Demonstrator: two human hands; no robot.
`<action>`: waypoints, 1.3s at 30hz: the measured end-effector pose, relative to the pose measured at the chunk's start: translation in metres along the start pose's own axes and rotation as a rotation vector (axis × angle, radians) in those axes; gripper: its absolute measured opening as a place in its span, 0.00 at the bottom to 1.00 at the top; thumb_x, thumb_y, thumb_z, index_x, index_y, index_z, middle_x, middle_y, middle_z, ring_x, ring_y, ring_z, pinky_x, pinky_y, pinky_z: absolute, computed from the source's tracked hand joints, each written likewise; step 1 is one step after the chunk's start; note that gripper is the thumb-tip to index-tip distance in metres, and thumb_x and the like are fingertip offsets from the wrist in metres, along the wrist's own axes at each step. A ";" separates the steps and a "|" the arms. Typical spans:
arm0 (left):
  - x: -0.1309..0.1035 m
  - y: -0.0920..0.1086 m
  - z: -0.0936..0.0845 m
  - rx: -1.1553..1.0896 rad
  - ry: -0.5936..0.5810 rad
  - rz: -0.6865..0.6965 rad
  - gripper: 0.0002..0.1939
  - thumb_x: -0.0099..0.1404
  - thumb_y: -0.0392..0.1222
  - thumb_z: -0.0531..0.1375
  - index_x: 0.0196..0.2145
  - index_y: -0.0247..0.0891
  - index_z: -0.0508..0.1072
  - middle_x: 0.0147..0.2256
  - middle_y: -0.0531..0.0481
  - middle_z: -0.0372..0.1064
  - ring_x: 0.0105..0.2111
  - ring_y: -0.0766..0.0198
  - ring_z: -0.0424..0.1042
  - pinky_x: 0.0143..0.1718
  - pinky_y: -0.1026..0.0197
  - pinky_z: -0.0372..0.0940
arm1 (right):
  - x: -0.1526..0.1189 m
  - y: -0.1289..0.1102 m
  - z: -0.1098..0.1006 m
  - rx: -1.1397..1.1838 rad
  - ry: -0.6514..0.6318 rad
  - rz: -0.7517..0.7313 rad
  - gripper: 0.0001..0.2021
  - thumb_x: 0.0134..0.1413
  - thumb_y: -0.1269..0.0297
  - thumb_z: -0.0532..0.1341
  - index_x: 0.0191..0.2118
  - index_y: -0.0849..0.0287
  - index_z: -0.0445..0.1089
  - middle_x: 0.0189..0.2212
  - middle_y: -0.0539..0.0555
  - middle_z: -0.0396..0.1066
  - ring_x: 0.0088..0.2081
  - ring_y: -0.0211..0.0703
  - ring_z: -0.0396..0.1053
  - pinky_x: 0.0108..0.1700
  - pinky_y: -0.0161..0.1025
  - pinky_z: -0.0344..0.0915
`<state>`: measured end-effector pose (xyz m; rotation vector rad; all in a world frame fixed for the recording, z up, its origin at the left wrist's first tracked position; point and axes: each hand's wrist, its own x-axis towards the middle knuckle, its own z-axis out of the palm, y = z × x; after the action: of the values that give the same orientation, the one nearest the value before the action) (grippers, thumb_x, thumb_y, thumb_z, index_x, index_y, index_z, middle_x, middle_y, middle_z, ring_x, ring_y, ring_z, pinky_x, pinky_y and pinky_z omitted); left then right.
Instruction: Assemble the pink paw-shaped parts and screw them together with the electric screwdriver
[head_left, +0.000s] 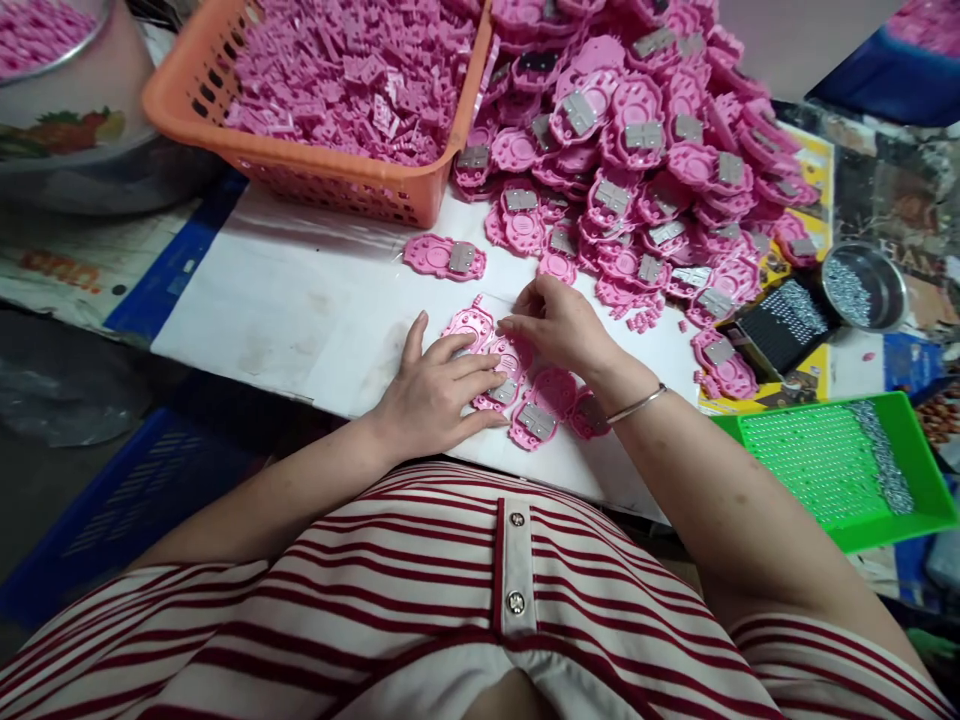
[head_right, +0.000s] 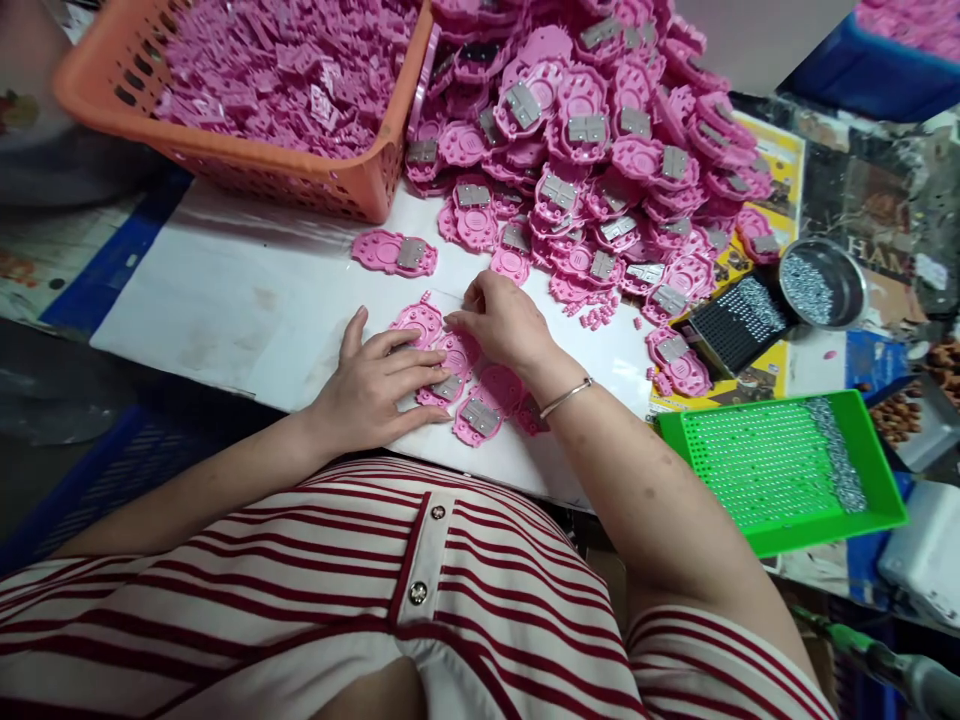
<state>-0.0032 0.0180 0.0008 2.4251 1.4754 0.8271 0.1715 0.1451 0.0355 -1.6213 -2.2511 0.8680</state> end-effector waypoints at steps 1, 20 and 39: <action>-0.001 0.000 0.000 0.011 0.002 0.004 0.17 0.64 0.55 0.63 0.47 0.46 0.79 0.50 0.49 0.77 0.55 0.46 0.68 0.66 0.26 0.37 | -0.004 0.006 -0.006 0.011 0.053 -0.029 0.12 0.51 0.57 0.65 0.37 0.60 0.70 0.34 0.54 0.71 0.33 0.39 0.64 0.37 0.39 0.60; 0.001 0.014 0.006 0.007 -0.035 0.132 0.21 0.63 0.58 0.64 0.50 0.47 0.77 0.51 0.49 0.76 0.56 0.46 0.67 0.66 0.27 0.38 | -0.025 0.072 -0.059 -0.348 0.126 -0.200 0.11 0.57 0.65 0.57 0.40 0.59 0.76 0.39 0.62 0.72 0.42 0.52 0.68 0.46 0.49 0.63; 0.030 0.023 -0.011 0.016 0.247 -0.185 0.11 0.69 0.49 0.59 0.33 0.45 0.79 0.48 0.51 0.75 0.53 0.53 0.68 0.65 0.36 0.47 | -0.062 -0.018 -0.045 -0.307 -0.225 -0.557 0.11 0.61 0.69 0.53 0.40 0.61 0.73 0.34 0.59 0.75 0.35 0.43 0.68 0.38 0.39 0.60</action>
<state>0.0186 0.0314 0.0307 2.2165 1.7666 1.1073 0.2025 0.0992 0.0907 -0.9214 -2.8934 0.5984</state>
